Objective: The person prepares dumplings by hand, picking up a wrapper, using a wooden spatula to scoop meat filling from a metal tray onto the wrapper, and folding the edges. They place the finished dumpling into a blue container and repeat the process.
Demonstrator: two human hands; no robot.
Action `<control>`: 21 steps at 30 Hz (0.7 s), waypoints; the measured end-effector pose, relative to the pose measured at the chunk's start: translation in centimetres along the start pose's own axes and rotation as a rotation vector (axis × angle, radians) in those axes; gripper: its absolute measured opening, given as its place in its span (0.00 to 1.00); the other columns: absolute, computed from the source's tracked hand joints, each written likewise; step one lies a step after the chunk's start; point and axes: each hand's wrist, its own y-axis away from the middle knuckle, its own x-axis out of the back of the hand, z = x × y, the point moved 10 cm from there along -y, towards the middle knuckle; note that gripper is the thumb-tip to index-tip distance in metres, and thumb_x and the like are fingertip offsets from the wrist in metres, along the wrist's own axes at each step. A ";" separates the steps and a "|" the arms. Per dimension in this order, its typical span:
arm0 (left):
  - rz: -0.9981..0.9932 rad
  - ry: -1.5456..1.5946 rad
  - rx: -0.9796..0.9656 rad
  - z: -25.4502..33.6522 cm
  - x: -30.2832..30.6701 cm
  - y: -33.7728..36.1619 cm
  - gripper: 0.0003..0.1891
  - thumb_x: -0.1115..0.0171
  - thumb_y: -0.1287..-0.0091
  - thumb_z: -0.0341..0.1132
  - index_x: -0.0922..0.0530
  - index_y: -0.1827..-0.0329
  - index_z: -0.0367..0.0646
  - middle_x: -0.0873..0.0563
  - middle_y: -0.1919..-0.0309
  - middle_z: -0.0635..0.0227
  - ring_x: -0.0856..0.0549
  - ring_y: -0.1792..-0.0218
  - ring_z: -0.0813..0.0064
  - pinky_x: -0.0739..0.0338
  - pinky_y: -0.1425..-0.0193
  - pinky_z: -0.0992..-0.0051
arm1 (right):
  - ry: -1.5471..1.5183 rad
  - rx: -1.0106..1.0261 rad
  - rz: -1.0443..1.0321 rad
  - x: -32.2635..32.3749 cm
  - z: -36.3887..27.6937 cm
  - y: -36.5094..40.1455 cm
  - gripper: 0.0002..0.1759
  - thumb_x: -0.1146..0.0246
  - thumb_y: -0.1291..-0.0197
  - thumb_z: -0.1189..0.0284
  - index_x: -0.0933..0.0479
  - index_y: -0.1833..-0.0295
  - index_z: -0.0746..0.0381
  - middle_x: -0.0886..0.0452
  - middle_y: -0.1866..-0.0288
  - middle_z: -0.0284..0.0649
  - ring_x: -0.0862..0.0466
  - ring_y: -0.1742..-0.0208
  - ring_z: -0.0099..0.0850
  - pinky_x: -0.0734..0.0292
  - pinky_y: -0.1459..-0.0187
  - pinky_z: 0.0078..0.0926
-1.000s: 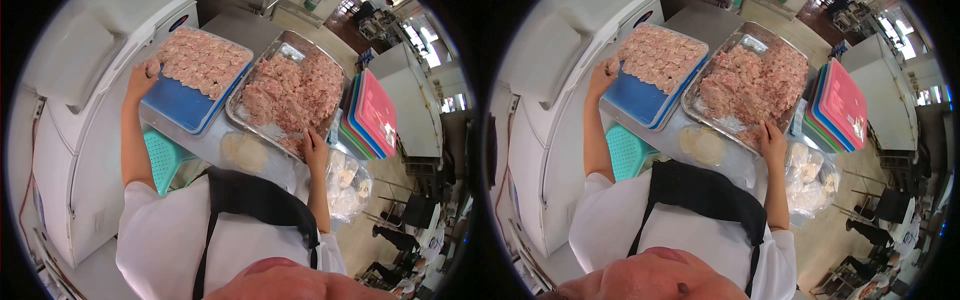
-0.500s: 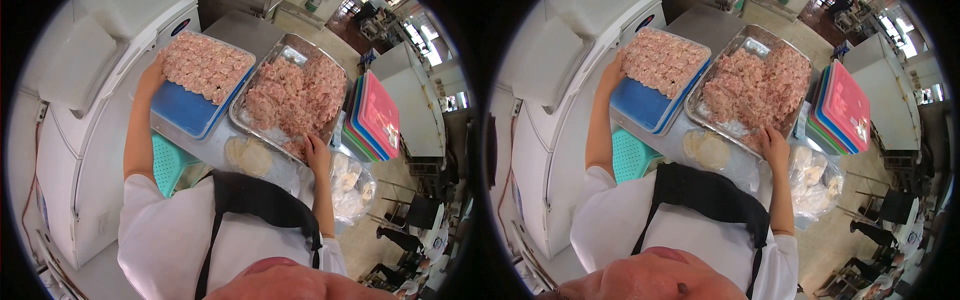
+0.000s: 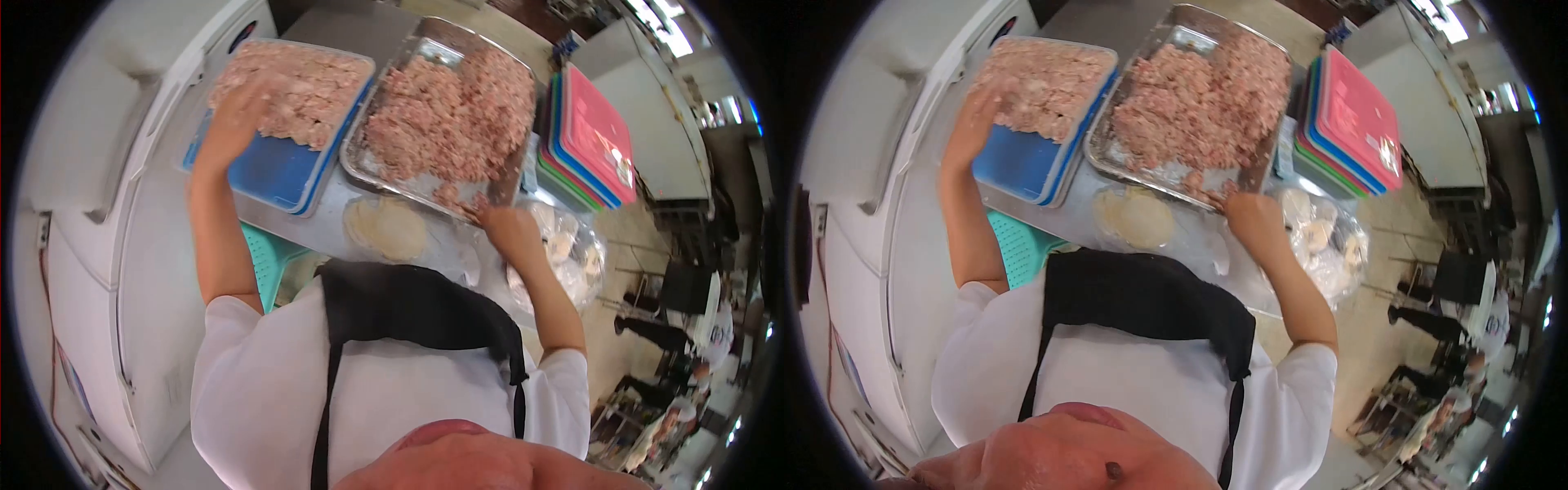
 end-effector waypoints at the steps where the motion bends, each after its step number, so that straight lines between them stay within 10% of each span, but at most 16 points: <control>1: -0.066 0.163 -0.168 2.9 -3.2 -0.4 0.20 0.51 0.28 0.41 0.22 0.42 0.38 0.17 0.46 0.62 0.17 0.56 0.71 0.25 0.49 0.73 | -0.019 -0.006 0.017 1.2 0.8 -0.1 0.13 0.43 0.42 0.65 0.18 0.72 0.59 0.18 0.74 0.49 0.16 0.67 0.47 0.23 0.66 0.45; 3: -0.470 0.588 -0.201 7.4 -10.5 -1.2 0.16 0.46 0.30 0.40 0.21 0.46 0.39 0.16 0.50 0.63 0.18 0.56 0.73 0.26 0.51 0.72 | -0.056 -0.004 0.058 4.5 2.2 -0.5 0.10 0.41 0.46 0.67 0.19 0.75 0.58 0.18 0.75 0.47 0.15 0.69 0.43 0.22 0.68 0.44; 5: -0.426 0.123 -0.031 6.0 -16.4 -2.1 0.13 0.40 0.35 0.35 0.19 0.50 0.41 0.16 0.52 0.62 0.18 0.52 0.69 0.26 0.51 0.69 | 0.020 0.009 0.087 3.8 2.8 -1.2 0.11 0.42 0.44 0.67 0.18 0.75 0.59 0.18 0.75 0.47 0.15 0.68 0.43 0.21 0.67 0.44; 9: -0.309 -0.365 -0.318 7.3 -20.4 -0.4 0.13 0.35 0.44 0.31 0.19 0.55 0.41 0.19 0.62 0.58 0.20 0.51 0.55 0.25 0.50 0.61 | -0.006 0.004 0.041 0.3 -0.3 -0.9 0.16 0.44 0.37 0.64 0.18 0.72 0.59 0.17 0.73 0.48 0.15 0.68 0.45 0.21 0.68 0.44; 21: -0.351 -0.480 -0.382 7.1 -21.0 3.6 0.16 0.39 0.36 0.46 0.15 0.61 0.41 0.28 0.35 0.53 0.31 0.35 0.49 0.37 0.33 0.53 | 0.041 0.050 0.056 3.1 -0.2 -1.9 0.14 0.40 0.42 0.62 0.17 0.74 0.59 0.17 0.74 0.46 0.14 0.72 0.42 0.21 0.73 0.41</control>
